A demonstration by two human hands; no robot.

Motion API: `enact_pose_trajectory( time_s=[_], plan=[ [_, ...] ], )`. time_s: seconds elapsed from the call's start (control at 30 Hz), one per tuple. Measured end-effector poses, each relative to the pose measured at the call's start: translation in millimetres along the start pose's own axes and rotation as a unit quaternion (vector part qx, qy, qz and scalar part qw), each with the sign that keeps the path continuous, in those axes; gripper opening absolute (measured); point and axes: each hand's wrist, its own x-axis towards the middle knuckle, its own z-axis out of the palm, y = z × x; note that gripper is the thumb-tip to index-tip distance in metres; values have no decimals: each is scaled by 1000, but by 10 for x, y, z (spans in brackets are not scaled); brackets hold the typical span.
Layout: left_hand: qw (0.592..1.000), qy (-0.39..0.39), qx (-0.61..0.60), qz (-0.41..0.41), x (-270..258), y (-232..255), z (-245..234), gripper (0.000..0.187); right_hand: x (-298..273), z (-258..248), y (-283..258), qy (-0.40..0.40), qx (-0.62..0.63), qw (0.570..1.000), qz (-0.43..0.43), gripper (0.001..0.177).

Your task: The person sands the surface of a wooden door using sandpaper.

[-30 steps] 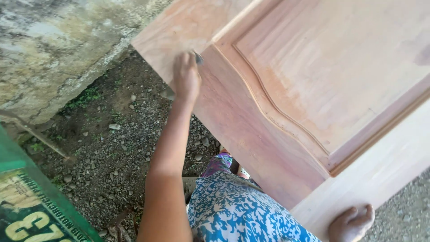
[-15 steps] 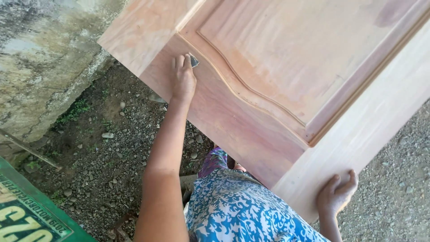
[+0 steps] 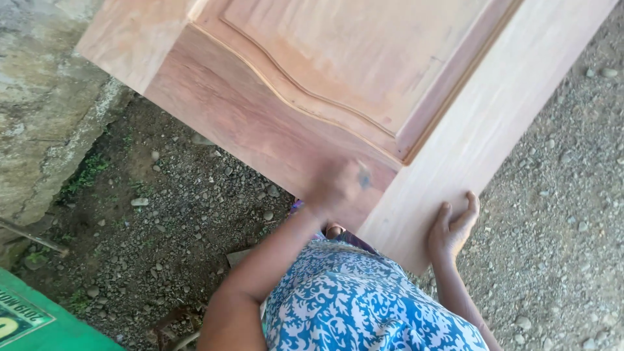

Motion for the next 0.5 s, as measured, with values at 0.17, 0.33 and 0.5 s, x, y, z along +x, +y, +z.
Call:
enact_pose_trajectory(
  time_s=[0.17,0.33,0.5],
  plan=[
    [913,107,-57,-391,72,-685,-904,37,16,31,94,-10,12,1000,-3,56],
    [933,238,157,-221,-192,-1016,-643,27,19,68,178,-17,18,1000,-11,58],
    [986,38,161,-30,-612,534,184,20,44,29,93,-24,23,999,1,58]
  ],
)
